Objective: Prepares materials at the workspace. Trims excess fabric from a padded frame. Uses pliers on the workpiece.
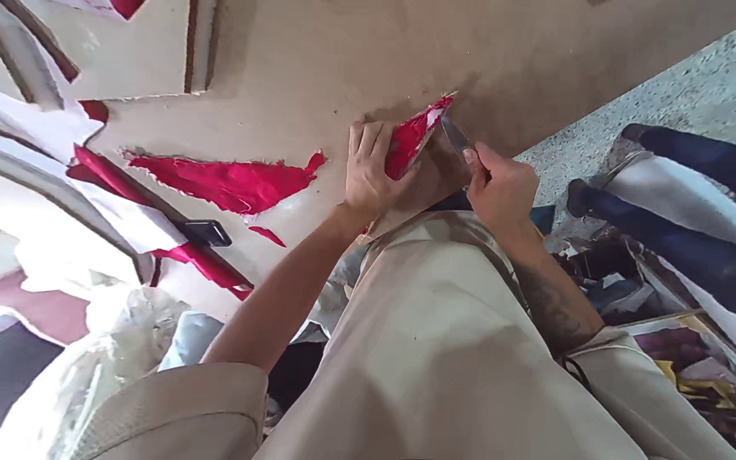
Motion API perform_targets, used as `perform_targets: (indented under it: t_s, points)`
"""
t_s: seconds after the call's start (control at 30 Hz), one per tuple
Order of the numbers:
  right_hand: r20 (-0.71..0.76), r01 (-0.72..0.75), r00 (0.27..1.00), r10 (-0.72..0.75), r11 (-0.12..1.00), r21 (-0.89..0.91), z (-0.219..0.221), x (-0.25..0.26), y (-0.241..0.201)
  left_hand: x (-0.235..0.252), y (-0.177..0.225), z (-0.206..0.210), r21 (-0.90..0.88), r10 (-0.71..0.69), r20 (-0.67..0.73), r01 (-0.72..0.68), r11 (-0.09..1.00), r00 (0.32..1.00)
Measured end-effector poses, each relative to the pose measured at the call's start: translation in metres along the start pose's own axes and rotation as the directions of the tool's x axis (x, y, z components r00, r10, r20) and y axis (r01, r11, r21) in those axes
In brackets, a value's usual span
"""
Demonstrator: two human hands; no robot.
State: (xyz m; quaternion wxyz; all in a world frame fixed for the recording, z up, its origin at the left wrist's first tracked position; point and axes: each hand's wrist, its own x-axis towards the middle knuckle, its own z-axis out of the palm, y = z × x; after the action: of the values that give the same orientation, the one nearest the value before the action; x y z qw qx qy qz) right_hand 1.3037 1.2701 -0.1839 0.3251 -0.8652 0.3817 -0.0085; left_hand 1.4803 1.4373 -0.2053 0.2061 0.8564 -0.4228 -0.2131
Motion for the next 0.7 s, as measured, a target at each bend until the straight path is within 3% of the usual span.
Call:
perform_targets:
  t_s: [0.07, 0.13, 0.17, 0.2, 0.27, 0.33, 0.37, 0.43, 0.47, 0.53, 0.63, 0.7]
  points:
    - [0.072, -0.073, 0.995, 0.064, 0.989, 0.127, -0.002, 0.0, -0.004, -0.002, -0.002, 0.002, -0.001, 0.002, 0.0, -0.002, 1.0, 1.0]
    - [0.274, -0.247, 0.952, 0.136, 0.871, 0.425, -0.009, 0.003, 0.0, -0.003, -0.004, 0.003, 0.001, 0.0, 0.006, 0.0, 1.0, 1.0]
    - [0.302, -0.271, 0.943, 0.137, 0.844, 0.463, -0.01, 0.005, 0.002, -0.002, -0.004, 0.003, 0.002, 0.002, 0.007, -0.002, 1.0, 1.0]
    - [0.253, -0.213, 0.961, 0.115, 0.89, 0.403, -0.01, 0.006, 0.001, 0.0, -0.005, 0.004, 0.002, 0.008, 0.0, -0.008, 1.0, 1.0]
    - [0.023, 0.012, 1.0, -0.012, 1.0, -0.013, -0.006, 0.006, -0.008, 0.0, -0.007, 0.005, -0.014, 0.023, -0.021, -0.024, 1.0, 1.0]
    - [-0.067, 0.102, 0.99, -0.122, 0.966, -0.237, -0.002, 0.004, -0.012, -0.001, -0.009, 0.004, -0.025, 0.033, -0.013, -0.033, 0.999, 0.999]
    - [-0.062, 0.117, 0.989, -0.132, 0.971, -0.21, -0.003, 0.003, -0.01, -0.001, -0.01, 0.004, -0.029, 0.037, -0.007, -0.037, 0.999, 0.999]
    - [0.059, 0.023, 0.998, -0.029, 0.995, 0.098, -0.011, 0.005, -0.005, 0.0, -0.01, 0.004, -0.032, 0.037, -0.009, -0.037, 0.999, 0.999]
    - [0.199, -0.128, 0.978, 0.066, 0.94, 0.315, -0.016, 0.005, -0.002, -0.001, -0.009, 0.002, -0.036, 0.034, -0.007, -0.034, 0.999, 0.999]
    - [0.469, -0.443, 0.867, 0.166, 0.689, 0.574, -0.021, 0.013, 0.003, -0.002, -0.007, 0.0, -0.049, 0.03, 0.004, -0.03, 0.998, 1.0]
    - [0.693, -0.68, 0.713, 0.107, 0.346, 0.646, -0.016, 0.021, 0.007, -0.003, -0.01, 0.0, -0.074, 0.046, -0.003, -0.046, 0.996, 0.999]
    - [0.711, -0.7, 0.698, 0.088, 0.291, 0.652, -0.011, 0.02, 0.007, -0.003, -0.012, -0.002, -0.108, 0.055, 0.009, -0.054, 0.993, 0.998]
